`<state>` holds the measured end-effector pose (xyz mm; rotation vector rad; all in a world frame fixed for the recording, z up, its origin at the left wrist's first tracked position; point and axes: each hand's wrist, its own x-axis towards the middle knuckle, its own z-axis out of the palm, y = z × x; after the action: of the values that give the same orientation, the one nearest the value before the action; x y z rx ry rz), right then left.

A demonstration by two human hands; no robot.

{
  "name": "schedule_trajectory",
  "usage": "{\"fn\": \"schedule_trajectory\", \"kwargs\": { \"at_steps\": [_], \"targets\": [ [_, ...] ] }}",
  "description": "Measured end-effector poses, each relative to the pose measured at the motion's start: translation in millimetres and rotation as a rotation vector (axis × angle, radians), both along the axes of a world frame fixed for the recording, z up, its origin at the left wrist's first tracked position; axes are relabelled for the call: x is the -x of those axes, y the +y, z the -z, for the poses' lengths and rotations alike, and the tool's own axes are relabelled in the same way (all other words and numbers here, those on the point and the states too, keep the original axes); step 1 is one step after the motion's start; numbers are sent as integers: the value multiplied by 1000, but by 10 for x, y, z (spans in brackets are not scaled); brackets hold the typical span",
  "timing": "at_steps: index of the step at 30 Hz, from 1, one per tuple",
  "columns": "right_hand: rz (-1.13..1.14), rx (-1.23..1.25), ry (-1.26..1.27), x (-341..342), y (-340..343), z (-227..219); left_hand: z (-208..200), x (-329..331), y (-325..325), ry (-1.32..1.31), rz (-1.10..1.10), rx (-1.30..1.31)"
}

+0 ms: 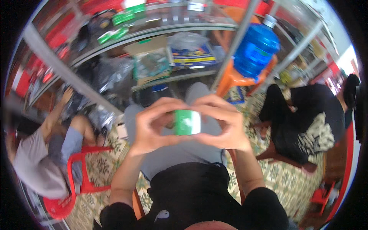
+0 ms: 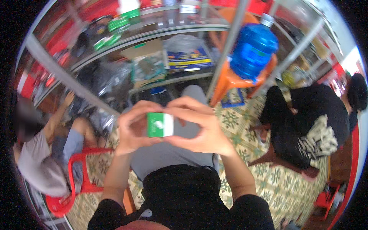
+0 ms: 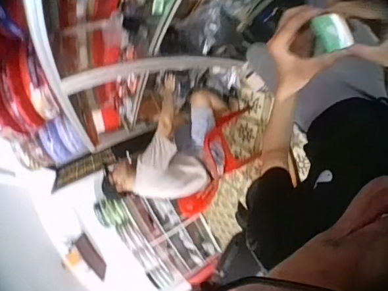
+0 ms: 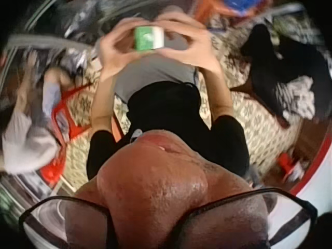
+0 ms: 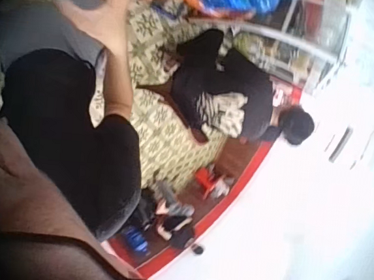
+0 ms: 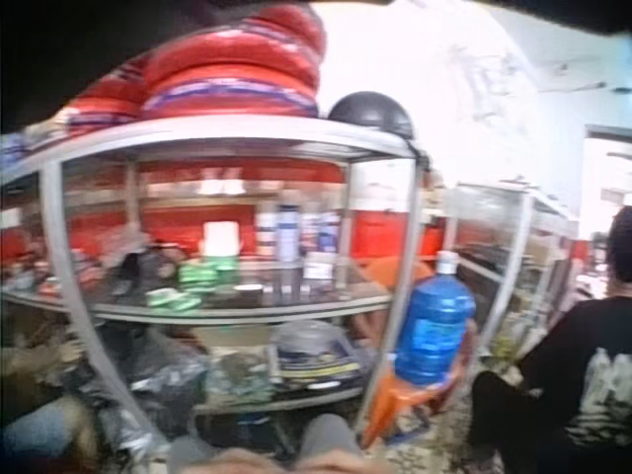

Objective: The person repeatedly picks up small green and white boxes from a glass display counter, opens them, and places them into a larger cardboard box on their lap. They continue this cycle of retrieving, opening, and packing the boxes for the duration of the clip.

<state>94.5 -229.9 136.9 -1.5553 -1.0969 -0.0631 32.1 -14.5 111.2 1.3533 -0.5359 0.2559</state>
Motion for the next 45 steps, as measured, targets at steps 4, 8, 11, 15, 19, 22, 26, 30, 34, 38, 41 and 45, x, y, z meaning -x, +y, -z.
{"fn": "schedule_trajectory", "kwargs": {
  "at_steps": [4, 8, 11, 15, 19, 22, 26, 30, 34, 38, 41, 45],
  "targets": [
    [-89, -142, 77, -24, 24, 105, 15, 24, -197, 53, 60, 192],
    [-98, -139, 178, -20, 57, 140, 210, -61, -198, -55, 34, 191],
    [-100, -139, 238, -68, 83, 181, 206, -122, -140, -46, -24, 235],
    [-43, -128, 310, -248, 79, 394, 77, -228, 69, 65, -236, 340],
    [125, 9, 343, -445, 112, 781, -250, -647, 635, 97, -508, 168],
    [207, 115, 356, -509, 192, 1123, -597, -1095, 1182, 90, -689, -154],
    [192, 246, 377, -463, 263, 1580, -994, -1654, 1790, 22, -833, -572],
    [134, 319, 356, -397, 274, 1769, -1245, -2221, 2376, 29, -864, -883],
    [142, 302, 399, -441, 249, 1746, -1361, -2739, 2626, -53, -881, -1213],
    [170, 298, 422, -524, 202, 1784, -1370, -3174, 2650, 52, -769, -1352],
    [162, 281, 431, -538, 207, 1833, -1275, -3363, 2838, 71, -742, -1506],
    [171, 269, 412, -545, 206, 1893, -1304, -3440, 2859, 211, -558, -1561]
  ]
}}
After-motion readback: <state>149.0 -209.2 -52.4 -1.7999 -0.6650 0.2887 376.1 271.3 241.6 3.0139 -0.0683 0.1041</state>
